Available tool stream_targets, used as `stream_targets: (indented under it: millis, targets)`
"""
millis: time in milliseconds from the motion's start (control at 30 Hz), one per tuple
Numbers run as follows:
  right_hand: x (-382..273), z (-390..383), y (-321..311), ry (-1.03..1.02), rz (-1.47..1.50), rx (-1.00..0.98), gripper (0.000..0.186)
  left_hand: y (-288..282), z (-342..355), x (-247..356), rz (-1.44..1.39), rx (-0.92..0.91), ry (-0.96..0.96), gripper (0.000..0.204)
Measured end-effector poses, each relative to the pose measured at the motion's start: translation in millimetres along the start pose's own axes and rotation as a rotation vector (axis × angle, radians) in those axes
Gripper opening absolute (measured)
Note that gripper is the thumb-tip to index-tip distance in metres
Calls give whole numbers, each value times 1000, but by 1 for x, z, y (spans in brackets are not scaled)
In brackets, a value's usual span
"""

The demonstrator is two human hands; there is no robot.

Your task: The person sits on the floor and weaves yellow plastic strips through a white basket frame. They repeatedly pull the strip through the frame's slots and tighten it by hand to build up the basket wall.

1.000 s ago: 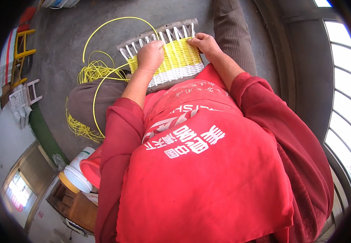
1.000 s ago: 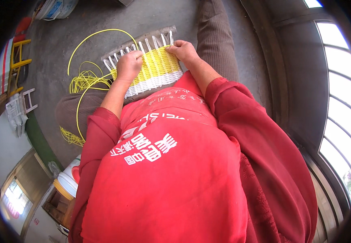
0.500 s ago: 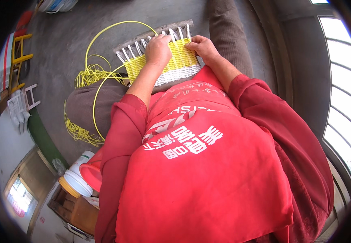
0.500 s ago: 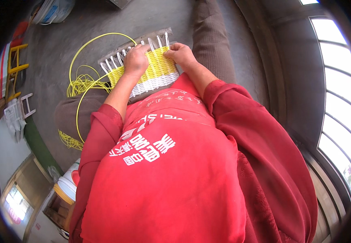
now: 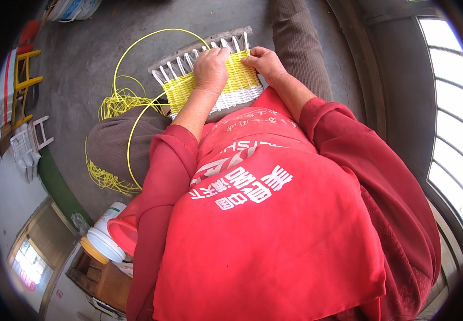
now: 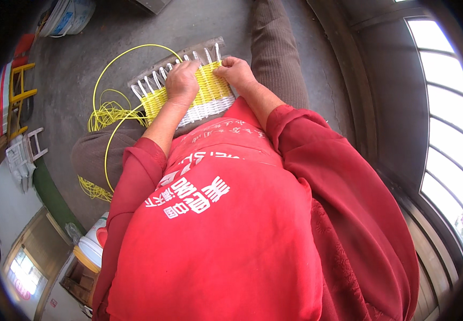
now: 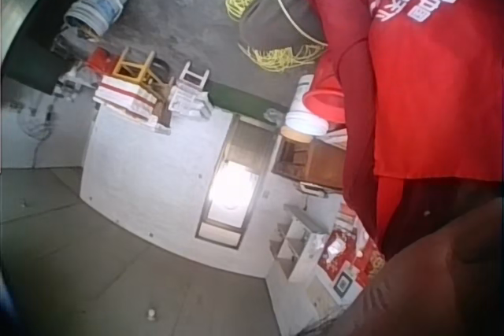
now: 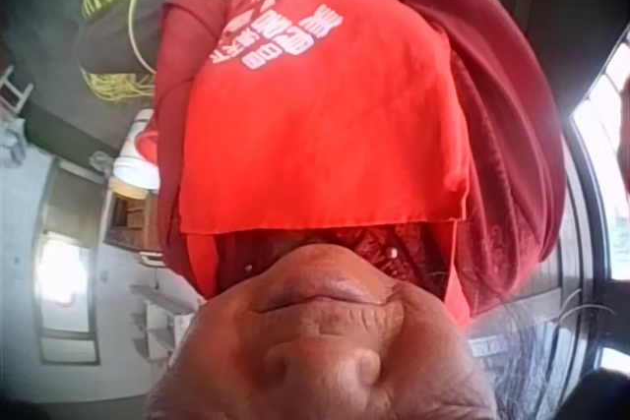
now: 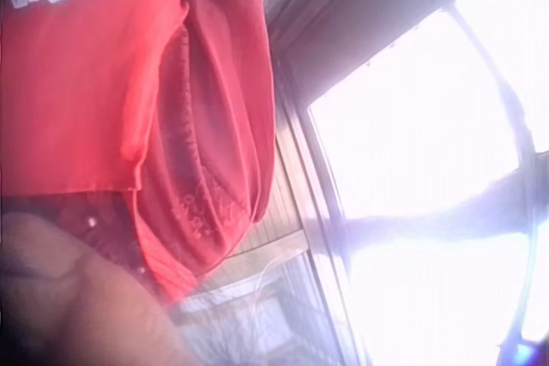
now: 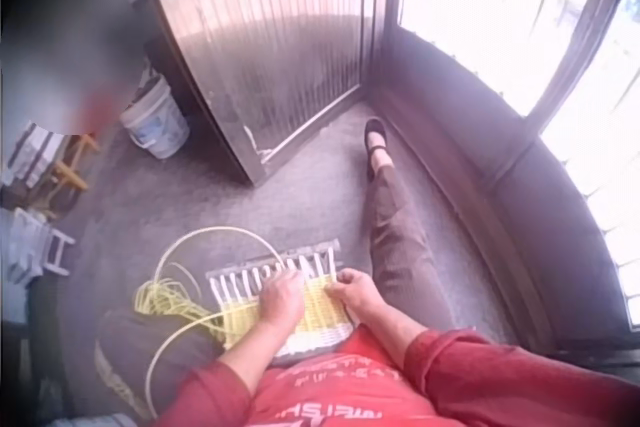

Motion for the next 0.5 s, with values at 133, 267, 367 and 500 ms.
stream_targets:
  millis: [133, 267, 367, 500]
  targets:
    - [-10, -7, 4, -47, 24, -4, 17, 0, -1, 6, 5, -101, -3, 25]
    - [-9, 1, 3, -86, -80, 65, 28, 0, 1, 4, -86, -119, -121, 33]
    - [3, 13, 4, -98, -14, 97, 30, -1, 6, 6, -117, -163, -159, 36]
    - [-1, 10, 3, -62, -114, 90, 22, 0, 7, 3, -124, -229, -230, 37]
Point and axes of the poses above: each hand's wrist, its own z-axis towards the middle knuckle, its own y-axis out of the palm, x = y × z, the point moved 4 cm from there along z, towards the middle knuckle, and after that the axes turned 9 degrees about -z, right-handed, at the moved point
